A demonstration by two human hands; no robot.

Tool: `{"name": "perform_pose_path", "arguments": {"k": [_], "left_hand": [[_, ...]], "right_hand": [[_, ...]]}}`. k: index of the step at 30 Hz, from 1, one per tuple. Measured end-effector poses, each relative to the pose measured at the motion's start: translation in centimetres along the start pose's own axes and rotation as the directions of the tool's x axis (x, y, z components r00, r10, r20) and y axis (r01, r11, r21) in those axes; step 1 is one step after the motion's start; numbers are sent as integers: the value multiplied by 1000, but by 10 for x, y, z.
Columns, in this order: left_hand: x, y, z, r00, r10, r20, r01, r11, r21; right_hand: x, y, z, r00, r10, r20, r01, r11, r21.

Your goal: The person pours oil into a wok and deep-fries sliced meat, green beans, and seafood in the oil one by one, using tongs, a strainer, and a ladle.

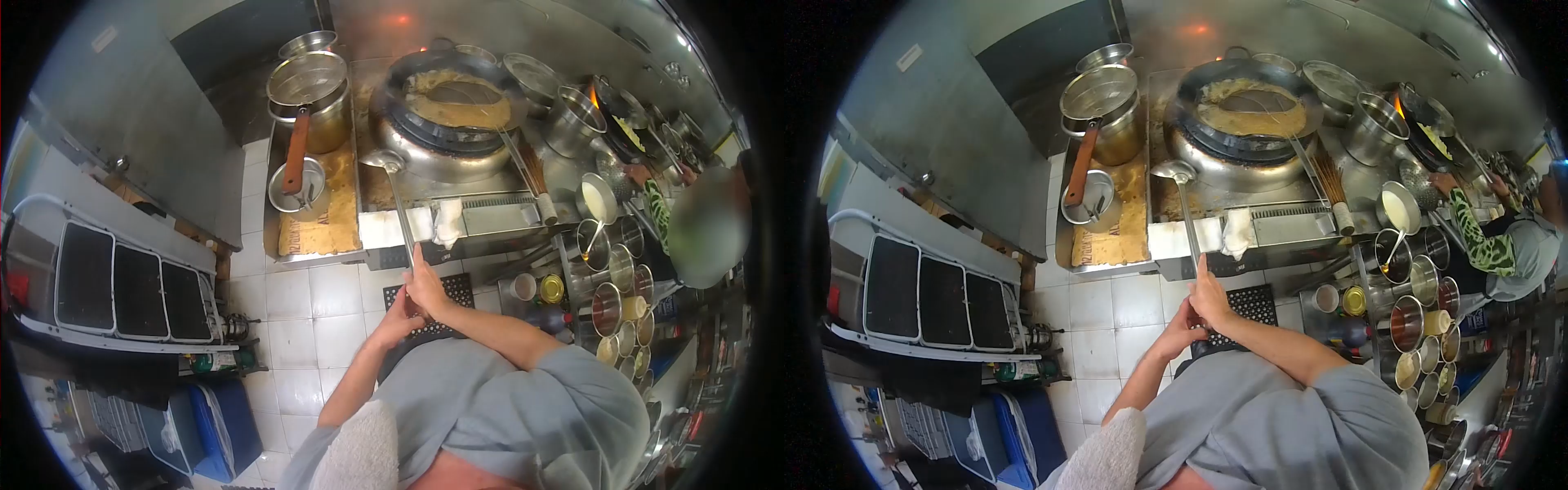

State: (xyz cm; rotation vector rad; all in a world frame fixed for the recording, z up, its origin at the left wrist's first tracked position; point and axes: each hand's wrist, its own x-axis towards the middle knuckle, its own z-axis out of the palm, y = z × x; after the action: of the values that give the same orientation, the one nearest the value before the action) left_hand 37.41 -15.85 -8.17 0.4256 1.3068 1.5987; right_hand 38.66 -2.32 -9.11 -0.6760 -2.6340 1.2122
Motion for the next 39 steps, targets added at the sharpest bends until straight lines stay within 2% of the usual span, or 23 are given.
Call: {"name": "perform_pose_path", "arguments": {"k": [1, 7, 10, 13, 15, 17, 18, 19, 20, 21, 22, 23, 24, 25, 26, 28, 29, 30, 31, 32, 34, 37, 39], "left_hand": [[4, 0, 3, 1000, 24, 7, -25, 997, 72], [10, 8, 29, 998, 25, 61, -19, 995, -103], [19, 1, 35, 997, 76, 9, -75, 995, -64], [12, -1, 48, 980, -34, -194, 12, 994, -112], [11, -22, 26, 994, -24, -104, -15, 932, -361], [14, -46, -4, 997, 62, 37, -29, 812, -583], [10, -55, -19, 999, 15, 43, 12, 824, -567], [4, -60, -35, 999, -29, 44, 48, 832, -552], [3, -57, -48, 997, -71, 37, 80, 837, -541], [4, -50, -54, 991, -131, 32, 132, 891, -434], [3, -43, -54, 982, -189, 13, 183, 927, -328], [-1, -37, -57, 969, -248, -16, 238, 945, -222], [4, -31, -77, 947, -320, -31, 321, 947, 28], [1, -17, -94, 942, -268, -203, 315, 916, 247], [6, -23, -141, 972, -41, -230, 125, 923, 364], [9, 107, -117, 801, 313, -511, -29, 872, 489], [9, 152, -116, 780, 323, -537, -435, 895, -93], [9, 190, -125, 820, 311, -481, -504, 791, -347], [16, 228, -120, 881, 293, -372, -444, 783, -436], [31, 257, -106, 843, 201, -498, -466, 734, -493], [61, 282, -151, 948, 66, -310, -246, 770, -589], [104, 291, -130, 962, 65, -265, -194, 847, -496], [110, 290, -79, 899, 85, -430, -233, 924, -304]], "right_hand": [[0, -2, -4, 1000, 5, 4, -5, 999, 33], [3, -1, -25, 990, -123, -71, 134, 976, 172], [5, -1, -21, 990, -123, -67, 133, 973, 190], [1, -1, -11, 994, -99, -36, 103, 988, 118], [-1, 3, -7, 995, -98, 20, 96, 992, 85], [12, 0, -32, 941, -272, 203, 264, 962, 65], [17, -3, -52, 888, -349, 299, 347, 936, 63], [26, -10, -83, 901, -429, 65, 425, 903, 59], [33, -27, -140, 942, -327, 68, 301, 919, 255], [51, -17, -174, 943, -297, -148, 330, 882, 337], [55, -43, -231, 923, -166, -347, 240, 953, 184], [78, -22, -259, 749, -454, -482, 270, 874, -404], [103, 10, -272, 818, -446, -365, 181, 800, -572], [122, 35, -281, 878, -410, -248, 110, 676, -729], [135, 60, -287, 948, -281, -149, 105, 718, -688], [161, 85, -311, 996, -34, 79, 75, 785, -615], [176, 93, -335, 993, -87, 86, 122, 746, -655], [188, 100, -361, 986, -135, 96, 164, 708, -687], [185, 87, -385, 985, -149, 84, 167, 718, -675], [182, 74, -409, 984, -164, 73, 170, 728, -664], [184, 56, -445, 979, -202, 8, 169, 798, -579], [221, 80, -479, 957, -290, -27, 235, 824, -516], [247, 87, -490, 965, -261, -15, 221, 847, -484]]}}
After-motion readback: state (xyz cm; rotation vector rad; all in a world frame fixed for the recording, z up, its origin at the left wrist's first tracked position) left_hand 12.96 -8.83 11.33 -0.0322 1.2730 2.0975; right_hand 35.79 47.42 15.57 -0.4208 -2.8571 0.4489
